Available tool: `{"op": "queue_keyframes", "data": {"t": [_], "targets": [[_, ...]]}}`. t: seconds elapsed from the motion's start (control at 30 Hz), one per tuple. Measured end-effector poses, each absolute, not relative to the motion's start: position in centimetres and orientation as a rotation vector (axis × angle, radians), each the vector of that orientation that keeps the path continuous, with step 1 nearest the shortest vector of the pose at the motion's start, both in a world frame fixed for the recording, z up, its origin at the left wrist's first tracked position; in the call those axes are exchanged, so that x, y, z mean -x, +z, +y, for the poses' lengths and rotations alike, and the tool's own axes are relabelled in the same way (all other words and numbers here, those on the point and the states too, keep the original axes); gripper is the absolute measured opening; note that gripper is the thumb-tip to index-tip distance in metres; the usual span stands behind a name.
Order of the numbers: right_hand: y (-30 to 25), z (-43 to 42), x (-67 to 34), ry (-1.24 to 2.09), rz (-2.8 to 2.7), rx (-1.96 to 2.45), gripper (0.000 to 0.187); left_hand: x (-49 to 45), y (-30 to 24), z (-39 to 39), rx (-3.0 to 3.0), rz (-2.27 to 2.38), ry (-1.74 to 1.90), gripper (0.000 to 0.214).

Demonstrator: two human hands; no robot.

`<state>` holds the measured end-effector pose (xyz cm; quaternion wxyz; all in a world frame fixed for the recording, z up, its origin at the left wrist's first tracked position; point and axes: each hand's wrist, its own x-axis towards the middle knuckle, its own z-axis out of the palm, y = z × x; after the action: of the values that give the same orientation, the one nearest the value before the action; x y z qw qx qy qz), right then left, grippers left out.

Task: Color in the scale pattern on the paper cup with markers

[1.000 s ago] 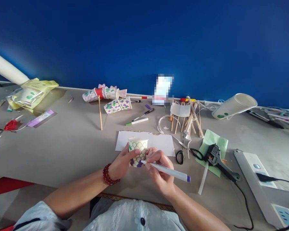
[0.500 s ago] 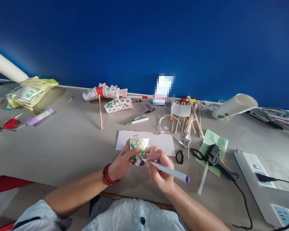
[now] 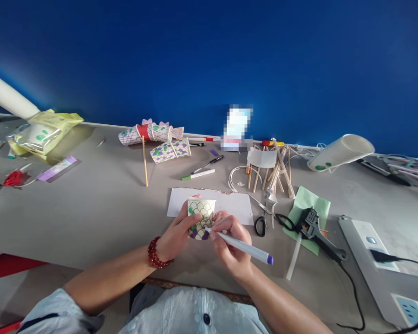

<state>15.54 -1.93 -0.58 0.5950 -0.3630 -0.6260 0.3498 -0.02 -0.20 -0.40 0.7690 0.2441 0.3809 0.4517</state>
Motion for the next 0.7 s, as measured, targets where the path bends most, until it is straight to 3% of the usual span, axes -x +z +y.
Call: {"op": "queue_keyframes", "data": {"t": [0.37, 0.7], "targets": [[-0.69, -1.88, -15.52, 0.806, -1.462, 0.815, 0.018, 0.17, -0.87, -0.04, -0.535, 0.825, 0.973, 0.069], [-0.89, -1.92, -15.52, 0.800, -1.465, 0.828, 0.018, 0.21, -0.98, -0.19, -0.529, 0.836, 0.976, 0.056]]}}
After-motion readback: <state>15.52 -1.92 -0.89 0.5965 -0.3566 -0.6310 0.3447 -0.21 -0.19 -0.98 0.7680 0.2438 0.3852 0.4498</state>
